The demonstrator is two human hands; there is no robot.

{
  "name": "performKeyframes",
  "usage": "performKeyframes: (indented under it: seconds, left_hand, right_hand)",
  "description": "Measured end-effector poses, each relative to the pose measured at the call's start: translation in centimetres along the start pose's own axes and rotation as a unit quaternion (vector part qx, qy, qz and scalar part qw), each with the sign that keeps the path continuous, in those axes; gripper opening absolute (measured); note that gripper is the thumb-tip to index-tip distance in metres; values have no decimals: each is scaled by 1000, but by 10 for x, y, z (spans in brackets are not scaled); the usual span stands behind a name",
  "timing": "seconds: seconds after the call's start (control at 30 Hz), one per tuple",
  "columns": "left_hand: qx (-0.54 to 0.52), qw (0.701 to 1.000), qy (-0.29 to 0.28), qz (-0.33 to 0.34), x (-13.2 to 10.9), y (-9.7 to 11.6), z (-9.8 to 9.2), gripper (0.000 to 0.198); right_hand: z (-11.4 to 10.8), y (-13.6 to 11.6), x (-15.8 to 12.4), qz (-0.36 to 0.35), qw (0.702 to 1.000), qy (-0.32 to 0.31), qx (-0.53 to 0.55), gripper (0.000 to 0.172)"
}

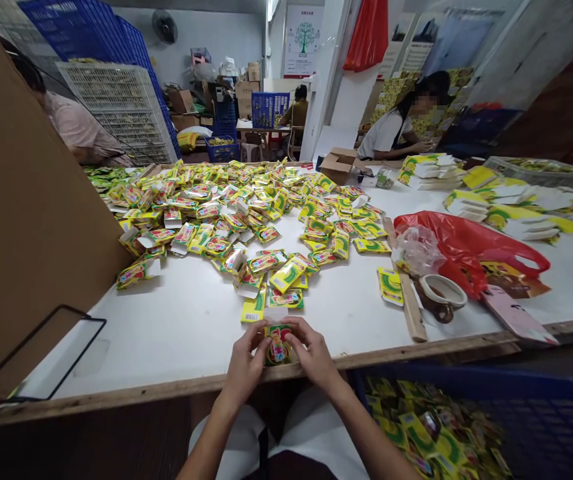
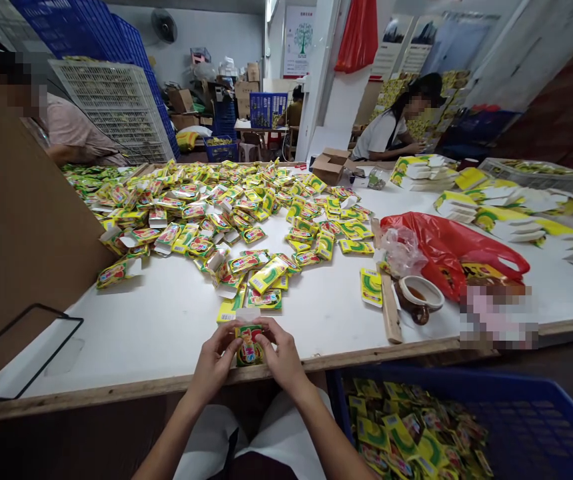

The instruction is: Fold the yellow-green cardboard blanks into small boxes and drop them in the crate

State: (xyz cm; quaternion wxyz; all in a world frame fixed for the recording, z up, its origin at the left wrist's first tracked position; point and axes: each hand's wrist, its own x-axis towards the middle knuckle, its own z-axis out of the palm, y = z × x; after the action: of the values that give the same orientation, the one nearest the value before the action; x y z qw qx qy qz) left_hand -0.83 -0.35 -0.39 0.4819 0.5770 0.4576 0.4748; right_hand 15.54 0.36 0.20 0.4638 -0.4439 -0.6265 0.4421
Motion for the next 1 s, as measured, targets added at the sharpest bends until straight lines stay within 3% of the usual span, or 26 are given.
performKeyframes:
  seconds: [0.17,0.27,0.47,1.0]
  left_hand:
    - [3,1000,20,13,4,0,2,22]
    - [-4,998,50,42,3,1,5,27]
    - [54,994,70,58,1,9,4,17]
    - [19,996,90,-15,18,19,5,15]
  right_hand:
    - [-3,-1,16,-39,997,44,-55,13]
    - [3,-1,19,-49,995,81,-26,14]
    - [6,-9,13,-96,993,51,-41,10]
    - [7,-12,25,-18,995,76,-65,14]
